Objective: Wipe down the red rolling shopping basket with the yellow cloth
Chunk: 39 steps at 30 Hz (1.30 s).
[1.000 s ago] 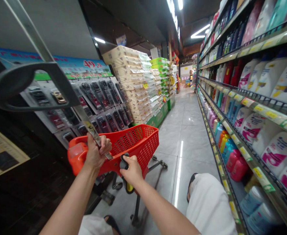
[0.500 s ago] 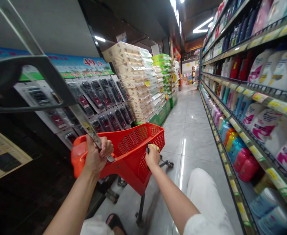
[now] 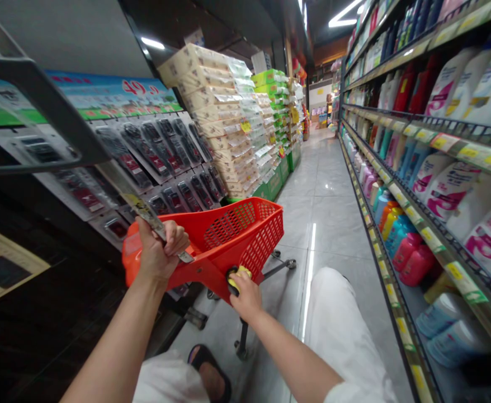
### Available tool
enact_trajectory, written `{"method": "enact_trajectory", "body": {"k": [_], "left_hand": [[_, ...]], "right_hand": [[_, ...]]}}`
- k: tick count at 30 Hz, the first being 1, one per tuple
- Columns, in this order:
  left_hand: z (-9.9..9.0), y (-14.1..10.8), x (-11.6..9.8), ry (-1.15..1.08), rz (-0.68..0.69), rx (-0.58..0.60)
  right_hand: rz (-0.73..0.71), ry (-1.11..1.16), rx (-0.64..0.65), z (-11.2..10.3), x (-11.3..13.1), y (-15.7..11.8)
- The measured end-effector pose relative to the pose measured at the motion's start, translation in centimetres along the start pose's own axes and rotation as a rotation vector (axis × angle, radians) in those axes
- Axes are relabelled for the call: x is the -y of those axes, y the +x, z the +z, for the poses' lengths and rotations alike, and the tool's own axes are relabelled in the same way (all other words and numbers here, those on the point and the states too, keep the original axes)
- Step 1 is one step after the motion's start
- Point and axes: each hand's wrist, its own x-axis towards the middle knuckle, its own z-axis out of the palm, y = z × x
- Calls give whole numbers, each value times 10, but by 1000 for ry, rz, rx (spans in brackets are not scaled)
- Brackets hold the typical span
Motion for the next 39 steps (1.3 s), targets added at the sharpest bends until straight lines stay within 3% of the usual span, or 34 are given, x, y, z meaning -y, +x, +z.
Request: {"method": "enact_trajectory", "body": {"k": [2, 4, 6, 8, 10, 12, 15, 18, 21, 26, 30, 33, 36, 39], "left_hand": [[-1, 1, 1, 5, 8, 3], [-2, 3, 2, 7, 18, 5], [-1, 4, 4, 8, 25, 10], [1, 7, 7, 5, 28, 14], [5, 9, 9, 0, 29, 4], [9, 11, 12, -10, 31, -24], [14, 14, 15, -26, 31, -55], [15, 14, 15, -20, 27, -45], [13, 14, 15, -12, 33, -32], [10, 14, 15, -15, 54, -21], [10, 13, 15, 10, 59, -23], [9, 12, 14, 32, 63, -25], [6, 13, 15, 42, 78, -15], [3, 15, 17, 34, 77, -12]], "right_hand": [[6, -6, 24, -14, -21, 5], [52, 55, -132, -28, -34, 27], [140, 122, -380, -39, -39, 58], [209, 150, -466, -42, -40, 86], [253, 151, -473, -33, -42, 96], [271, 145, -472, -14, -48, 85], [296, 154, -464, 18, -63, 43], [352, 169, -429, 34, -68, 12], [369, 175, -410, 32, -43, 12], [98, 181, -265, 15, 23, 28], [42, 123, -210, 8, 33, 20], [31, 119, -258, -1, 39, 17], [-101, 91, -339, -9, 66, 29], [-238, -25, -307, -10, 91, 45]]}}
